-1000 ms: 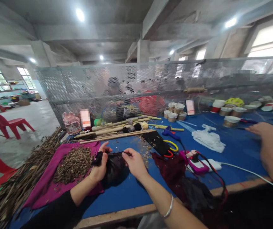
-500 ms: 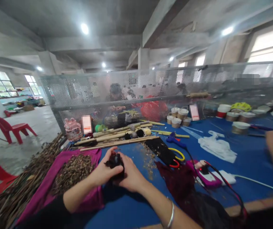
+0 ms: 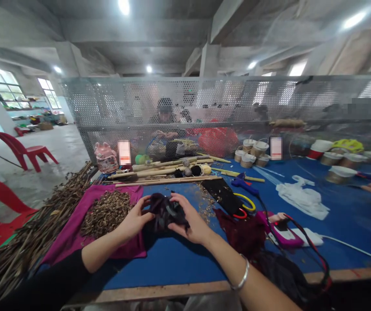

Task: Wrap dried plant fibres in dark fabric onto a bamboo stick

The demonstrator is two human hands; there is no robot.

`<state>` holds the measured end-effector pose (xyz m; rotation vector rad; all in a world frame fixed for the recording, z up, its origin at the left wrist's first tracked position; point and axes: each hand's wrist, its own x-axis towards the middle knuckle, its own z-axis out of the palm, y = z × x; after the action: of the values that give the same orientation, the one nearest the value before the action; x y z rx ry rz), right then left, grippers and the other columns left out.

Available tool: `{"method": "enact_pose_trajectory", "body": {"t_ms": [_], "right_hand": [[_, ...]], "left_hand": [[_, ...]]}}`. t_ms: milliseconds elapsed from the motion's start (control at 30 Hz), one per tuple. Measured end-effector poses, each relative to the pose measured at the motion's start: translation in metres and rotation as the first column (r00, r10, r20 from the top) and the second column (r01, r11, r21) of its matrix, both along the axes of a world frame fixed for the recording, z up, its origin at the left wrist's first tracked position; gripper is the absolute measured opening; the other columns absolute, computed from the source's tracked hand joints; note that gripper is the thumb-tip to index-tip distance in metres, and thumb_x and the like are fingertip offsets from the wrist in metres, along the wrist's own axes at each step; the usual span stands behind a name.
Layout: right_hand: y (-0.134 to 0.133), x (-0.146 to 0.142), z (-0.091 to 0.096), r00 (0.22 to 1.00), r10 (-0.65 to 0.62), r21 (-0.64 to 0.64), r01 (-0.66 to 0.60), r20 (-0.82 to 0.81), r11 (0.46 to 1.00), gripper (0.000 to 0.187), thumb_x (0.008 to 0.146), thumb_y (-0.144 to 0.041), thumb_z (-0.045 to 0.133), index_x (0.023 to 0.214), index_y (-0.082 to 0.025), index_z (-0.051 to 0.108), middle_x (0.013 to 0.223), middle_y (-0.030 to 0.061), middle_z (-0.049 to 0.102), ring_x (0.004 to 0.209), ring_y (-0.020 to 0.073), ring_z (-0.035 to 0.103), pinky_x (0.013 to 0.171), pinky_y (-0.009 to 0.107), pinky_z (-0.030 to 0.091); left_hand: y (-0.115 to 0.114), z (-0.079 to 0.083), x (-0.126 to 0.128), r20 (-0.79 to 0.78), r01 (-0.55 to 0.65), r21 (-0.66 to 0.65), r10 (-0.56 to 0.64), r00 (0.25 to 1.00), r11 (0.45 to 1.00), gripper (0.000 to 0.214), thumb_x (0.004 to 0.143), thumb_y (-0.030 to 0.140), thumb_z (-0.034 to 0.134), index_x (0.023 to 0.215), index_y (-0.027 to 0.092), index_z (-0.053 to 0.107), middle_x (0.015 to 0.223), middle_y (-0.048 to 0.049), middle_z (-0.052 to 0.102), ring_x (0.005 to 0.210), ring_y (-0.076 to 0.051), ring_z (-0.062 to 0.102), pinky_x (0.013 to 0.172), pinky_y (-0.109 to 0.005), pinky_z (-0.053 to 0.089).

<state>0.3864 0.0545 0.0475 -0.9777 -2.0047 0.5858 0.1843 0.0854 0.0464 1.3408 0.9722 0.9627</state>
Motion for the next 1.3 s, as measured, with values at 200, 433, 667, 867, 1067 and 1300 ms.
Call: {"method": "enact_pose_trajectory", "body": {"t_ms": [200,433,667,867,1067,1300], "right_hand": [[-0.027,0.012,0.000,0.991,-0.091,0.046,0.087,0.100,0.995,0.028,0.073,-0.028,0.056,0.101,-0.022,0.052,0.137,0.0126,0.033,0.128,0.0248,0.032,0.102,0.039,0.028],[-0.040,0.025,-0.001,0.988,-0.092,-0.076,0.102,0.127,0.992,0.010,0.064,-0.023,0.059,0.074,-0.020,0.060,0.134,0.0111,0.040,0.122,0.0282,0.040,0.100,0.041,0.030],[-0.027,0.039,0.003,0.958,-0.284,-0.433,0.236,-0.047,0.870,0.012,0.065,-0.022,0.051,0.074,-0.020,0.059,0.099,0.0082,0.062,0.107,0.0257,0.053,0.089,0.038,0.040],[0.015,0.025,0.020,0.922,-0.387,-0.590,0.313,0.000,0.744,0.074,0.071,-0.053,0.057,0.133,-0.020,0.032,0.125,0.0126,0.052,0.117,0.0250,0.047,0.098,0.040,0.033],[0.038,0.009,0.015,0.923,-0.377,-0.603,0.345,0.078,0.719,0.100,0.062,-0.052,0.069,0.141,-0.015,0.018,0.128,0.0154,0.050,0.115,0.0247,0.049,0.099,0.037,0.035],[0.033,0.022,0.013,0.873,-0.486,-0.774,0.273,-0.050,0.571,0.086,0.066,-0.065,0.058,0.136,-0.025,0.029,0.129,0.0176,0.046,0.097,0.0287,0.057,0.054,0.032,0.051]], "left_hand": [[0.000,-0.003,-0.002,-0.126,-0.153,0.036,0.156,0.980,0.988,0.039,0.070,0.030,0.059,0.104,0.017,0.043,0.089,-0.0054,0.062,0.062,-0.013,0.058,0.057,-0.025,0.046],[0.000,-0.006,-0.006,0.023,-0.219,-0.062,0.220,0.975,0.974,0.018,0.069,0.029,0.054,0.081,0.016,0.055,0.066,0.0017,0.057,0.064,-0.013,0.055,0.058,-0.022,0.043],[-0.011,-0.004,-0.016,0.090,-0.314,-0.335,0.362,0.928,0.888,0.024,0.063,0.016,0.047,0.087,0.019,0.048,0.065,0.0023,0.054,0.052,-0.013,0.052,0.050,-0.024,0.043],[0.004,0.013,-0.012,-0.010,-0.462,0.386,0.505,0.863,0.798,0.046,0.070,0.017,0.053,0.114,0.021,0.040,0.120,-0.0069,0.048,0.113,-0.019,0.046,0.097,-0.031,0.034],[0.070,0.031,0.018,-0.548,0.069,0.332,0.133,0.826,0.941,0.017,0.076,0.019,0.043,0.082,0.014,0.058,0.078,-0.0055,0.062,0.077,-0.018,0.056,0.077,-0.029,0.041],[0.100,0.025,0.058,-0.632,0.436,0.147,-0.255,0.732,0.888,0.041,0.084,0.036,0.035,0.077,0.015,0.070,0.074,-0.0029,0.068,0.069,-0.016,0.058,0.063,-0.022,0.042]]}}
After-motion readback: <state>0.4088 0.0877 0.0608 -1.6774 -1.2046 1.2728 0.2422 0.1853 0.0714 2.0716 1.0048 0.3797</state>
